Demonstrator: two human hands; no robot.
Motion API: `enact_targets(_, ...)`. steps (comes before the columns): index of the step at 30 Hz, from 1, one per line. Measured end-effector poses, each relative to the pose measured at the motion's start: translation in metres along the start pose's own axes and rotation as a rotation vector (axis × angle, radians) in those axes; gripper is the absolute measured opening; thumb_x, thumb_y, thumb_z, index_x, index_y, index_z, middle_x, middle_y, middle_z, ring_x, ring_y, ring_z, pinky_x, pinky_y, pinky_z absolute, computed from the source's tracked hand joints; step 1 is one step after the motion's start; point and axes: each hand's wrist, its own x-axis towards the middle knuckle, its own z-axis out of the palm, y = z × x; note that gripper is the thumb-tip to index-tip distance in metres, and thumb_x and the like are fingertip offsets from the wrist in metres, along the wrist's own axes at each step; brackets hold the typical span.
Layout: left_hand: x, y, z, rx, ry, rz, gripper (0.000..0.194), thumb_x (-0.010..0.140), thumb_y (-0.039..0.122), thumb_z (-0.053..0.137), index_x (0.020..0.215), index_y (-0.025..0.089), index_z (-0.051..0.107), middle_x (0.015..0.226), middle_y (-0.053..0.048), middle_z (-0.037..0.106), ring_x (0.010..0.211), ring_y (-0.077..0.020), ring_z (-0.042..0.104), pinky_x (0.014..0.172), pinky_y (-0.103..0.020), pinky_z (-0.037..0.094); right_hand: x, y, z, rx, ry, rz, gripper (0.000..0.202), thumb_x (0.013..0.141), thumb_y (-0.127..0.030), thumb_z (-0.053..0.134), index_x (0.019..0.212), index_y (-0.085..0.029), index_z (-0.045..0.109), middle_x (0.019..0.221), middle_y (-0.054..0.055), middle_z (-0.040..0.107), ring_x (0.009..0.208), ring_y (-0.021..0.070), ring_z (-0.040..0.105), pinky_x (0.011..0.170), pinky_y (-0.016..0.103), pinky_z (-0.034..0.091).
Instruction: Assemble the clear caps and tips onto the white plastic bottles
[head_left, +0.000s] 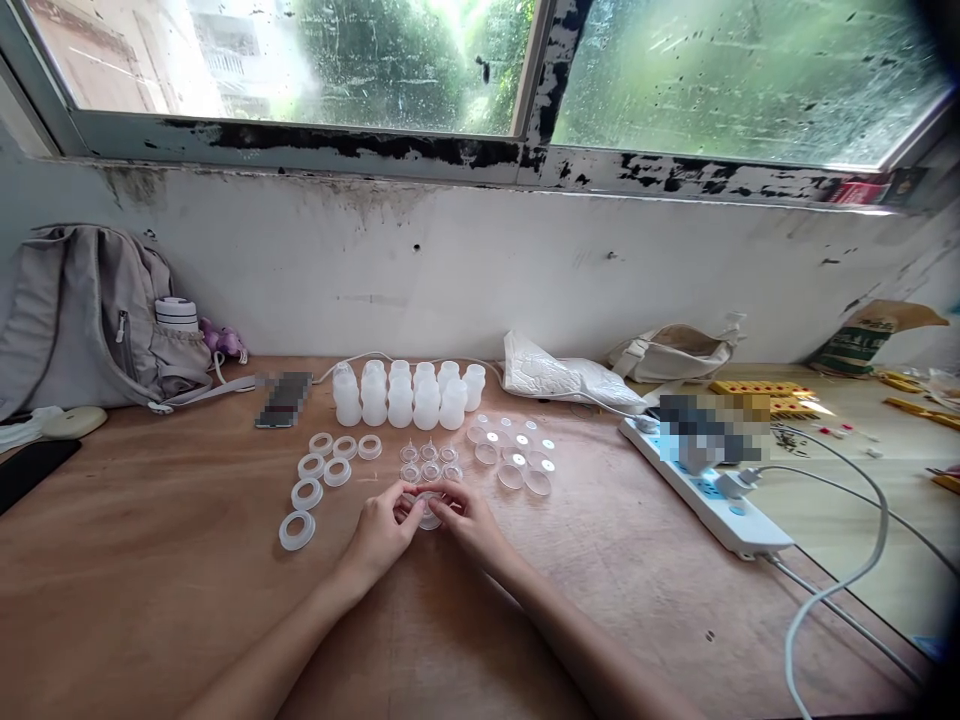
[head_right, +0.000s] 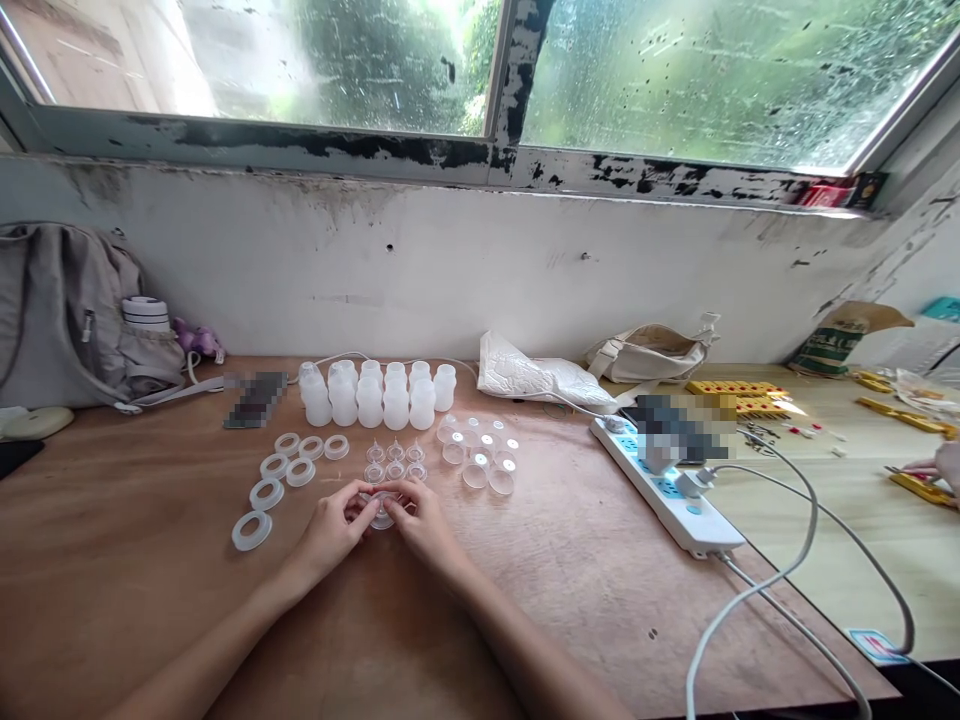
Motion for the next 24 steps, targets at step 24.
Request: enact_targets(24, -0.0047, 0.0013, 0.0047, 0.066, 0.073, 0.043, 0.008, 0.077, 0.027, 0.044, 0.074, 0.020, 0.044, 0.055, 0.004, 0.051, 0.047, -0.0107, 0.051, 0.048, -0.020, 0.037, -0.0016, -0.0026, 0.0050, -0.160, 0.060, -0.132, 0.011, 0.077, -0.025, 0.050, 0.077, -0.017, 0.057, 0.067, 0.000, 0.055, 0.058, 0.0107, 0.047, 0.052, 0.022, 0.038)
